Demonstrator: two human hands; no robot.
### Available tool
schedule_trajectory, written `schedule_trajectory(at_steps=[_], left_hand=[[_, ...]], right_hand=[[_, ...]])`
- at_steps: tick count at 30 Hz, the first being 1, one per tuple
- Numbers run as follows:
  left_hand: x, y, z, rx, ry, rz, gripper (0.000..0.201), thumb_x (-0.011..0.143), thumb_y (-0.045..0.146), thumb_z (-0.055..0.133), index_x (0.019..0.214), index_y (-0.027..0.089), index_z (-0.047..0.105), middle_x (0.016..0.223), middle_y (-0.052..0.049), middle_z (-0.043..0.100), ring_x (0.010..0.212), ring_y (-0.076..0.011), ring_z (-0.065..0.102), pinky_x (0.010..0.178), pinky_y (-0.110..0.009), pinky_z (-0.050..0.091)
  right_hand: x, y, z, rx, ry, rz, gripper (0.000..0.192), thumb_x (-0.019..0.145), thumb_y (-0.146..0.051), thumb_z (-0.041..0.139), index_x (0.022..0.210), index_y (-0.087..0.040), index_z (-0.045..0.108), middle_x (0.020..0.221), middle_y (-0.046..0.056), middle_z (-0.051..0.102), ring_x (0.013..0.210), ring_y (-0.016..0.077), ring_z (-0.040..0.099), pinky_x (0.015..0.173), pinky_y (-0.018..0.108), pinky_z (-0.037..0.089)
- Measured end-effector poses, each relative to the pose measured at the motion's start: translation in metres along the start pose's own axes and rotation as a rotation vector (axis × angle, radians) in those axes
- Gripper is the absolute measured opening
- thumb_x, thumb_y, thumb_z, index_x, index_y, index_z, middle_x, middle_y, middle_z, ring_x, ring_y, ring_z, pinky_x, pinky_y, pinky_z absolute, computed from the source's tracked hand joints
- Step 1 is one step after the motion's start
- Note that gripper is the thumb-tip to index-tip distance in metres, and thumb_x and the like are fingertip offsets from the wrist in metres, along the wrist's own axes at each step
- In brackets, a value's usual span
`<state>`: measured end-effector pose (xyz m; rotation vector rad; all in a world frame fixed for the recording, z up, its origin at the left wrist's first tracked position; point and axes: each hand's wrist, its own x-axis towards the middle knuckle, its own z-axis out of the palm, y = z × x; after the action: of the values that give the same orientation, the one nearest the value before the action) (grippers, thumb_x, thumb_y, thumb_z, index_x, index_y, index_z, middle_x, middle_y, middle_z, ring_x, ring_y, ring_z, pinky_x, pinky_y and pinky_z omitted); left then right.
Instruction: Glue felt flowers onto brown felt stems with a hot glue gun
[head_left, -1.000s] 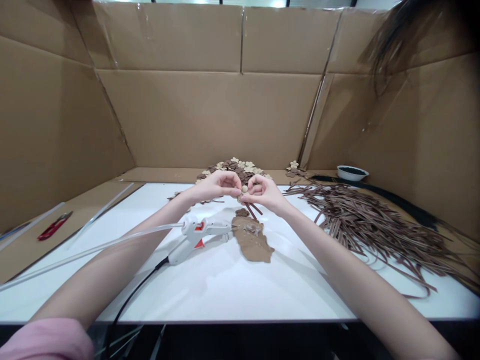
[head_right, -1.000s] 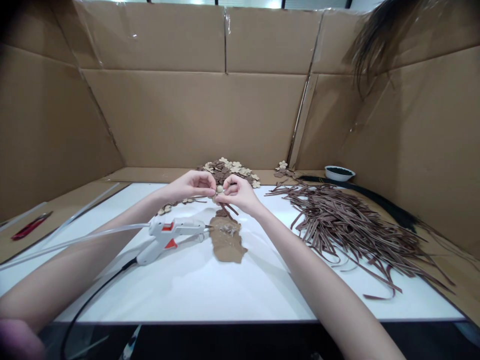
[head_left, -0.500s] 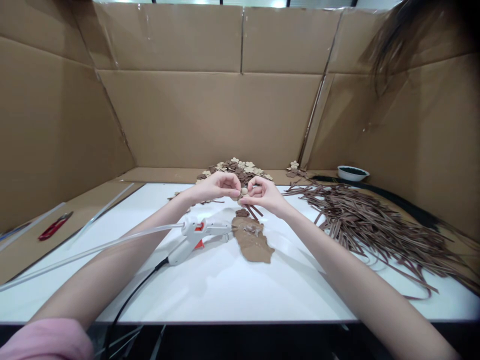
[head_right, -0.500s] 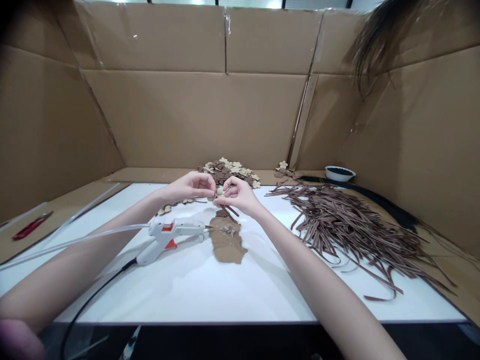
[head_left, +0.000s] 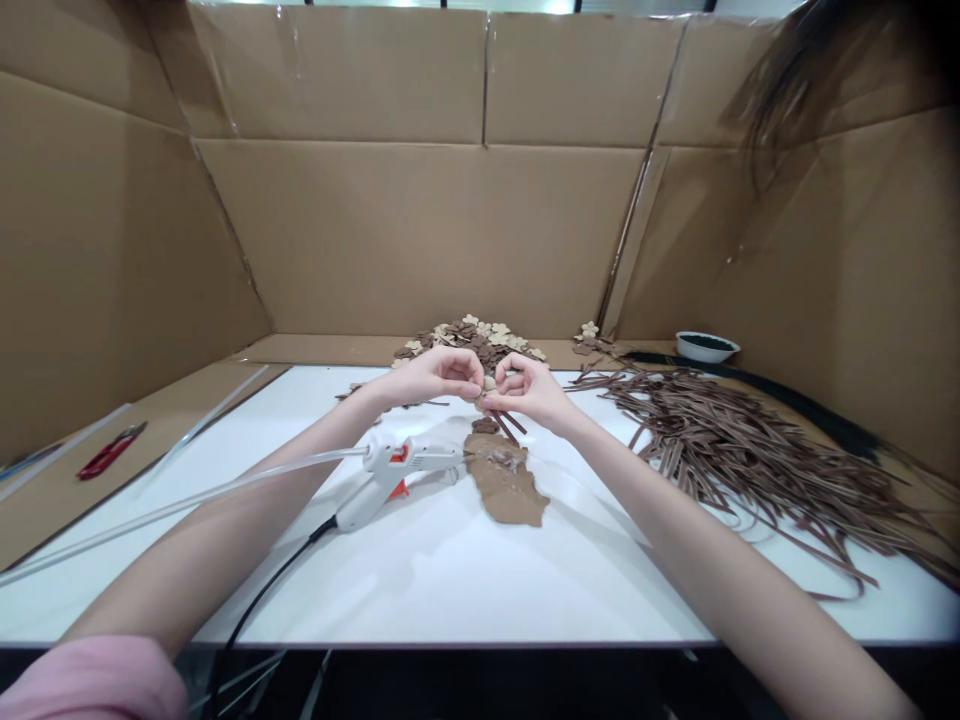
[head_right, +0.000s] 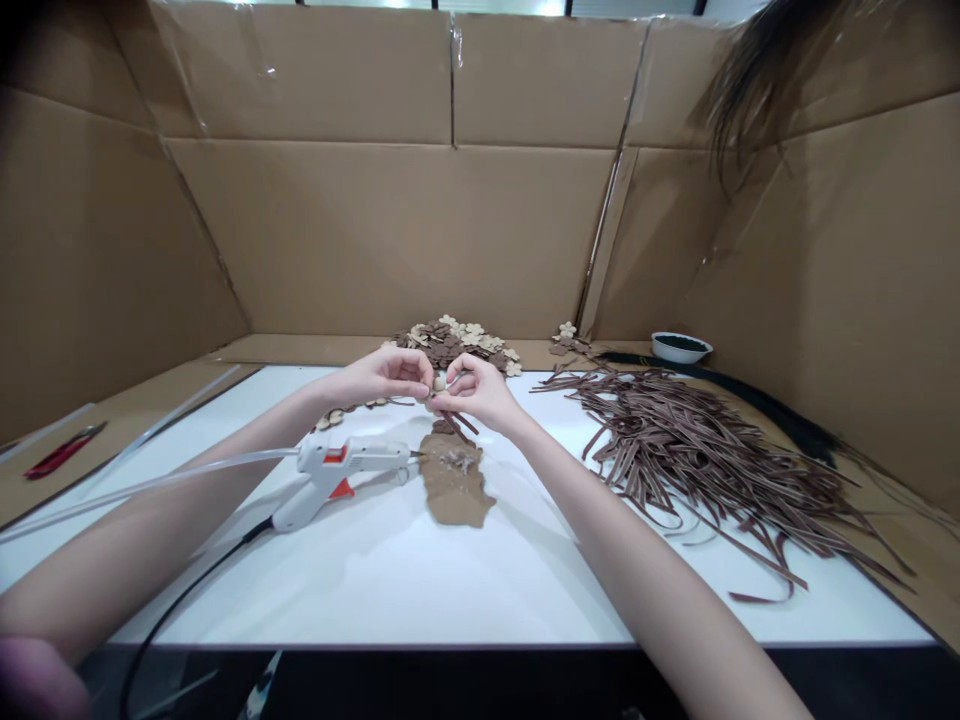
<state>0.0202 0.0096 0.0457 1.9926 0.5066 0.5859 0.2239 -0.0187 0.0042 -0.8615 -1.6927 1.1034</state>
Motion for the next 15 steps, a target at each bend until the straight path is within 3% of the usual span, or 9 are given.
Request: schedule_trajectory(at_steps=[15], left_hand=[[0.003,-0.01,0.003,0.027,0.033,0.048,0.024,0.077,0.028,0.071,0.09,0.012,0.058,0.077,-0.003,0.062,0.069,-0.0108,0.058,0.064,-0.022,0.044]], right_hand=[[0.0,0.002,0.0,-0.021,-0.03,-0.012,0.05,0.056,-0.037,0.084,0.081,-0.02,0.045,0.062,0.0,0.067,0.068,0.0224,0.071,0.064,0.033,0.056]])
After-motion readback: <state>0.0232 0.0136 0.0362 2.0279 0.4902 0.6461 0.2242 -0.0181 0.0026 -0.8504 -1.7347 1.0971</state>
